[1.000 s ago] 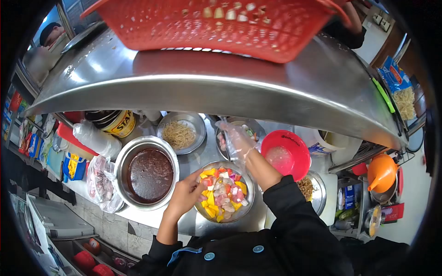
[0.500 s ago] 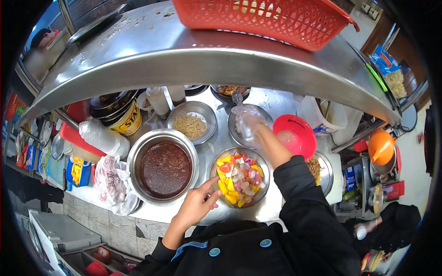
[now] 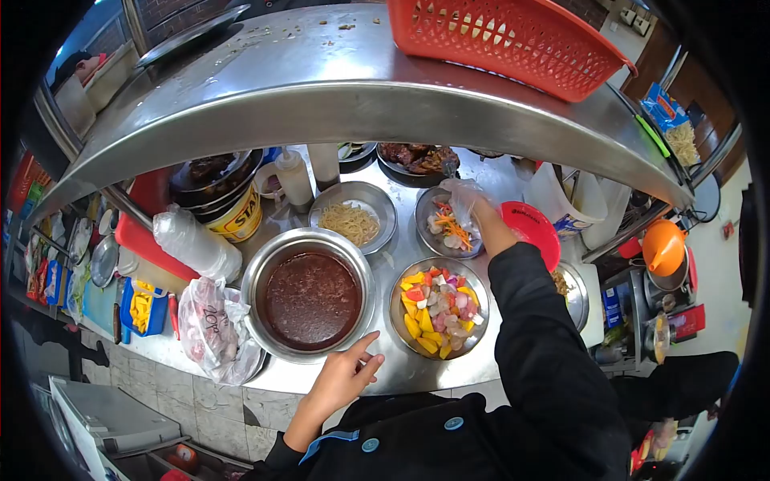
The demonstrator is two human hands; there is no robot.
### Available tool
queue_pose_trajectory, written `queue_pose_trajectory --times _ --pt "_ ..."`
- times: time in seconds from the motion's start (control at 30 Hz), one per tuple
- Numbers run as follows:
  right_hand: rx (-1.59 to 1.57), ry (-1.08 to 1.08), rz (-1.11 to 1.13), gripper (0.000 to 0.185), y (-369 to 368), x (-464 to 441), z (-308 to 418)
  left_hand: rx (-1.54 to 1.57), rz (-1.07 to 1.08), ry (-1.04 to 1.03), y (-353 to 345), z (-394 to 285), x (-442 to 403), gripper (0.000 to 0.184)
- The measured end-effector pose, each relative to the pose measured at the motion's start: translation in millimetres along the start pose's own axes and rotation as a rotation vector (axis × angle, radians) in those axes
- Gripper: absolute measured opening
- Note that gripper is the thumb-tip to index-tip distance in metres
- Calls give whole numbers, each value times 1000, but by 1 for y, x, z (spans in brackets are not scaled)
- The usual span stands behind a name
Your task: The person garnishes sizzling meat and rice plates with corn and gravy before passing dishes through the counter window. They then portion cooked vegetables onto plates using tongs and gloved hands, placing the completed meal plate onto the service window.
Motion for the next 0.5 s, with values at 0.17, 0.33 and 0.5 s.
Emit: queue_pose_trajectory --times 0.17,0.33,0.5 --pt "554 7 -170 28 26 -29 13 -16 -42 -6 6 0 5 41" --pt "970 370 -253 30 30 -8 47 -55 3 -35 2 -7 4 42" --pt "369 226 -385 40 56 112 65 -121 214 -105 -26 -30 -13 42"
Point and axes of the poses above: each hand's wrist, its own x-axis away from the middle knuckle, its own y-axis out of the back of the hand, z = x × y, the point moved 7 cm from there along -x, towards the middle knuckle, and after that the axes turned 6 degrees about z, right-handed, at the moved point
